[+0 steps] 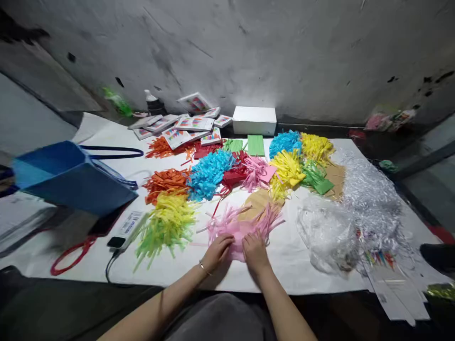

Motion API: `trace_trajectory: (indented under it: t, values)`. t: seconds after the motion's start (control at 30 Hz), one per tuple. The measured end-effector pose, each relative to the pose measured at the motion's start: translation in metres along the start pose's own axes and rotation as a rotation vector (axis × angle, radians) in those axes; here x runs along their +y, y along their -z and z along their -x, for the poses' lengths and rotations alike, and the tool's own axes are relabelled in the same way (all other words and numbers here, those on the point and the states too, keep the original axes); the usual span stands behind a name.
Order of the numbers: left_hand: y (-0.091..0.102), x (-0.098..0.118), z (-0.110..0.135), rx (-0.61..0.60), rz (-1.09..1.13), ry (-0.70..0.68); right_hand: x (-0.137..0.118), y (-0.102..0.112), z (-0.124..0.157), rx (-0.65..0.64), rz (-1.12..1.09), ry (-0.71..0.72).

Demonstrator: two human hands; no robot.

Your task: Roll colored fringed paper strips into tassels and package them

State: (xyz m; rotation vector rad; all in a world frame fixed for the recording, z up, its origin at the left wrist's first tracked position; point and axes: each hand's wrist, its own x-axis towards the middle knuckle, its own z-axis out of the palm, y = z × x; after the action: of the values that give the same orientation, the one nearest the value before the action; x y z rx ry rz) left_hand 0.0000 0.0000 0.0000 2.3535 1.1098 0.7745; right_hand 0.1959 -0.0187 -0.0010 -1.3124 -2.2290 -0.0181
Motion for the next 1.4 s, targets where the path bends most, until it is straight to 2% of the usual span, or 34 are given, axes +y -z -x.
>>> trace_trajectory:
  t: [0.1, 0.2, 0.33, 0.4, 0.43, 0.5, 0.57, 0.63, 0.77, 0.9, 1.0, 1.1, 1.2, 1.27, 1.33, 1.4]
  values:
    - [0.006, 0.010, -0.002, -0.025, -0.097, -0.010, -0.007, 0.000, 0.007, 0.005, -0.004, 0.027]
    - [0.004, 0.014, -0.001, -0.054, -0.151, -0.030, -0.012, 0.000, 0.018, -0.008, -0.008, 0.045]
    - [-0.005, 0.013, 0.012, -0.170, -0.101, -0.118, -0.012, 0.003, 0.031, -0.073, -0.014, 0.009]
    - [-0.006, 0.013, 0.019, -0.205, -0.069, -0.104, -0.011, 0.006, 0.034, -0.127, -0.022, -0.019]
    - [-0.005, 0.013, 0.021, -0.213, -0.064, -0.058, -0.011, 0.007, 0.033, -0.152, -0.025, -0.040]
    - [-0.002, 0.016, 0.019, -0.243, -0.089, 0.119, -0.009, 0.009, 0.029, -0.188, -0.019, -0.114]
    - [0.001, 0.018, 0.010, -0.276, -0.140, 0.320, -0.007, 0.009, 0.021, -0.207, 0.007, -0.227]
    - [0.003, 0.019, -0.004, -0.301, -0.184, 0.459, -0.003, 0.006, 0.012, -0.221, 0.041, -0.339]
    - [0.004, 0.011, -0.030, -0.335, -0.244, 0.603, 0.006, -0.004, -0.005, -0.265, 0.084, -0.463]
    - [0.004, 0.004, -0.042, -0.378, -0.282, 0.675, 0.009, -0.007, -0.015, -0.267, 0.117, -0.494]
    - [0.003, 0.001, -0.045, -0.402, -0.293, 0.683, 0.003, 0.000, -0.014, -0.222, 0.126, -0.433]
    - [0.003, 0.000, -0.048, -0.405, -0.299, 0.677, -0.005, 0.004, -0.006, -0.215, 0.067, -0.244]
    - [0.006, 0.001, -0.049, -0.393, -0.296, 0.656, -0.008, 0.000, 0.003, -0.223, 0.006, -0.081]
    - [0.010, 0.005, -0.045, -0.367, -0.292, 0.623, -0.007, -0.004, 0.007, -0.208, -0.003, -0.058]
    - [0.013, 0.011, -0.036, -0.310, -0.288, 0.505, -0.006, -0.007, 0.008, -0.184, 0.002, -0.080]
    - [0.013, 0.016, -0.025, -0.208, -0.286, 0.293, -0.008, -0.008, 0.007, -0.163, 0.009, -0.116]
